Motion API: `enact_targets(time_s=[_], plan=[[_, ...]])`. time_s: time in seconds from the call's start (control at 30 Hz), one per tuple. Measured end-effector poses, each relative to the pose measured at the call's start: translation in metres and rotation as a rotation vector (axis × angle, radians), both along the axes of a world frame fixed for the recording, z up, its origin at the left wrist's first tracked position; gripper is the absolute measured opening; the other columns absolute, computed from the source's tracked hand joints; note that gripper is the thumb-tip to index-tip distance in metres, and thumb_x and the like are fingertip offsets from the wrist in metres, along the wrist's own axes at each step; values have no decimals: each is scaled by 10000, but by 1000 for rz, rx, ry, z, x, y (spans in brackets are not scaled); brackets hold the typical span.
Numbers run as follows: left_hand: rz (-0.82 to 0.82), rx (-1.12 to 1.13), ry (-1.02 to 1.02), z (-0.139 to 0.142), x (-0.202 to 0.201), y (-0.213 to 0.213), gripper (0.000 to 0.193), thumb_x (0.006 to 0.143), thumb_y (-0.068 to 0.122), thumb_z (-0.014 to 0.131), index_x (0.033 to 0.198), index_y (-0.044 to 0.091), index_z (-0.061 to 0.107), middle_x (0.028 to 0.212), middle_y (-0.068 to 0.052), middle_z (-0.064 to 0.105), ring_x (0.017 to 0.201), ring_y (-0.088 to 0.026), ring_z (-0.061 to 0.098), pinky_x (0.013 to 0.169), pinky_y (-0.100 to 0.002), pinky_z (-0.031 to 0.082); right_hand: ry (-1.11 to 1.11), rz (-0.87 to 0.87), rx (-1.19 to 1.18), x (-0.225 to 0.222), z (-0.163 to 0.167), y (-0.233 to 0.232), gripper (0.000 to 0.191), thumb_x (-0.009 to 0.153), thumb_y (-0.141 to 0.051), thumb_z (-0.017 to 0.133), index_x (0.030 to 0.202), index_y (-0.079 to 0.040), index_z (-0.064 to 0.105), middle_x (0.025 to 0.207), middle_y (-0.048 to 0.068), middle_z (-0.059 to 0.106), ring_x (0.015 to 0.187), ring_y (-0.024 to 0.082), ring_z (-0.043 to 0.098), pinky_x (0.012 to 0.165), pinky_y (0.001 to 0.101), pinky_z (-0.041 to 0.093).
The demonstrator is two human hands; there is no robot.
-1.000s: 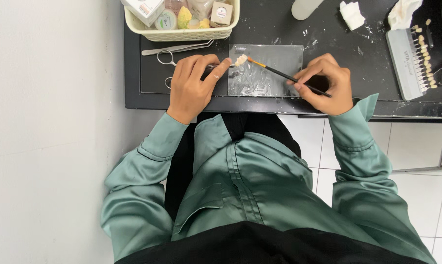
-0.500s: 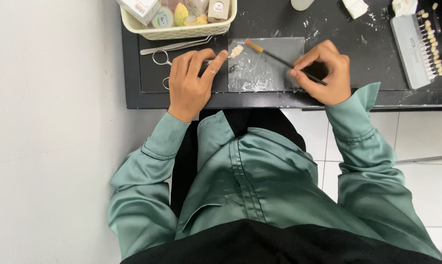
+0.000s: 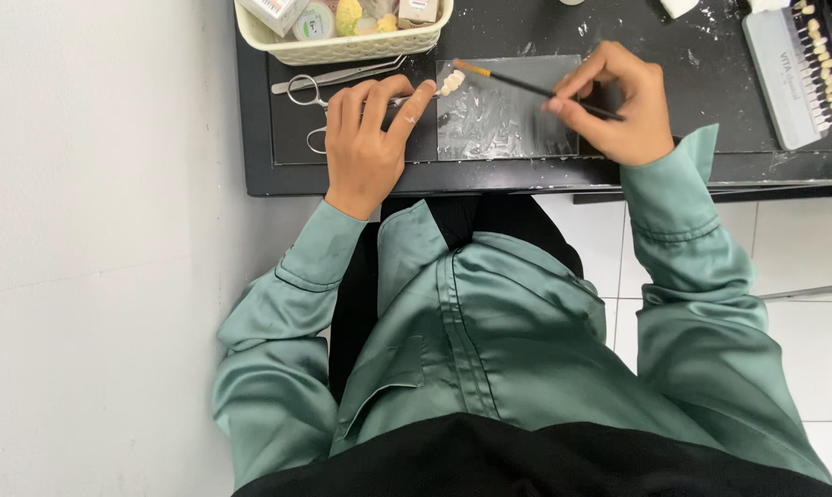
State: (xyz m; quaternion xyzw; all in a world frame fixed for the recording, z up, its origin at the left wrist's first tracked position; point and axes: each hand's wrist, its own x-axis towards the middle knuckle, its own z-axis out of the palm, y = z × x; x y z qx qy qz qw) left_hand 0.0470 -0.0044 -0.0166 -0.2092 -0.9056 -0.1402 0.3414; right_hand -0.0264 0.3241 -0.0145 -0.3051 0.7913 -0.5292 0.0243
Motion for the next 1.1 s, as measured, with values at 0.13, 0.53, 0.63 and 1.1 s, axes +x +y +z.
enact_targets(time_s=[0.13, 0.53, 0.63, 1.1], plan=[[10, 2, 4, -1, 2, -1, 477, 934, 15, 649, 1382, 176, 674, 1207, 5, 613, 1098, -242, 568, 960, -410, 450, 74, 87, 121, -5, 5, 2, 147, 966, 18, 818, 928, -14, 680, 943, 81, 739, 836, 141, 563, 763, 270, 443], [3, -25, 16, -8, 4, -4, 497, 916, 12, 648, 1387, 169, 674, 1214, -2, 606, 1108, -244, 568, 978, -418, 447, -163, 278, -21, -26, 11, 6, 171, 1024, 31, 752, 972, -16, 597, 982, 102, 729, 984, 152, 741, 887, 263, 581], [-3, -12, 19, -8, 3, -4, 478, 926, 21, 655, 1379, 172, 678, 1217, 2, 602, 1112, -239, 566, 984, -416, 446, -5, 160, 86, -28, 10, 9, 164, 1073, 70, 750, 999, 22, 611, 986, 145, 756, 897, 174, 693, 812, 270, 485], [-13, -16, 4, -8, 2, 0, 451, 925, 18, 656, 1346, 172, 700, 1204, 8, 602, 1113, -244, 557, 998, -426, 437, -224, 210, -124, -22, -5, 33, 186, 1064, 48, 729, 978, -4, 572, 975, 120, 703, 948, 184, 740, 889, 275, 577]])
